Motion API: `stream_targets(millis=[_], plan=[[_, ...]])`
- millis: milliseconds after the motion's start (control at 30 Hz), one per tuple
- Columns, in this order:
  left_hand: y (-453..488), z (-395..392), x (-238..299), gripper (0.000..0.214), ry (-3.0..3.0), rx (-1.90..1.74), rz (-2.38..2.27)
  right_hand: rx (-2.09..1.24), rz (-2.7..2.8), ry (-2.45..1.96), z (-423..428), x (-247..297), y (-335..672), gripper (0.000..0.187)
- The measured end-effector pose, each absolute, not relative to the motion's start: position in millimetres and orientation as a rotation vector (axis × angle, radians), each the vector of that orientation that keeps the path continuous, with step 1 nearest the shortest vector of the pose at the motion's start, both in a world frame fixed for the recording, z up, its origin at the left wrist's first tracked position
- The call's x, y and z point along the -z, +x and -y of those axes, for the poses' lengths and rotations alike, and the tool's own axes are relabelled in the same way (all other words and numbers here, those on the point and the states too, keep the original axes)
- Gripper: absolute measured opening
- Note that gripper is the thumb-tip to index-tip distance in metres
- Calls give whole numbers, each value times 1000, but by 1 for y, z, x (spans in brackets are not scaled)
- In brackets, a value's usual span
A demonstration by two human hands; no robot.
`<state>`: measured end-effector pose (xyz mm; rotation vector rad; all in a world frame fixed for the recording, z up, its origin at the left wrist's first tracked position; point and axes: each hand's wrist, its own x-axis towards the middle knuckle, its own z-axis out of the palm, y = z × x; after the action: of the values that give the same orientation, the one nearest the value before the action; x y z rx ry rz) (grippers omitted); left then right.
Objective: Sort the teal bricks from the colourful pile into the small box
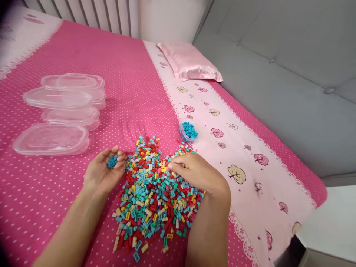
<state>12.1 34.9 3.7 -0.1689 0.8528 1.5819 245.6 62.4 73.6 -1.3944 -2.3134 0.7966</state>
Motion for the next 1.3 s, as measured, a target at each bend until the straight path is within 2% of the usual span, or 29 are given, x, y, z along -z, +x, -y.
stream_targets(millis=[100,300,567,667,767,1300], plan=[[13,-34,-5,31,-136,-1579,-861,-878,2353,-1475,-55,-80,256,26],[15,-34,-9,36,-64,-1602,-861,-716,1976,-1827,-31,-57,294,33],[20,-35,-9,42,82,-1765,-979,23,1533,-2508,45,46,391,60],[24,-32,-15,43,208,-1874,-1012,241,1516,-2463,71,68,400,59],[29,-28,-23,43,336,-1942,-1027,314,1544,-2391,82,76,397,59],[40,-1,-68,47,530,-2131,-836,317,1386,-2295,82,79,393,52]])
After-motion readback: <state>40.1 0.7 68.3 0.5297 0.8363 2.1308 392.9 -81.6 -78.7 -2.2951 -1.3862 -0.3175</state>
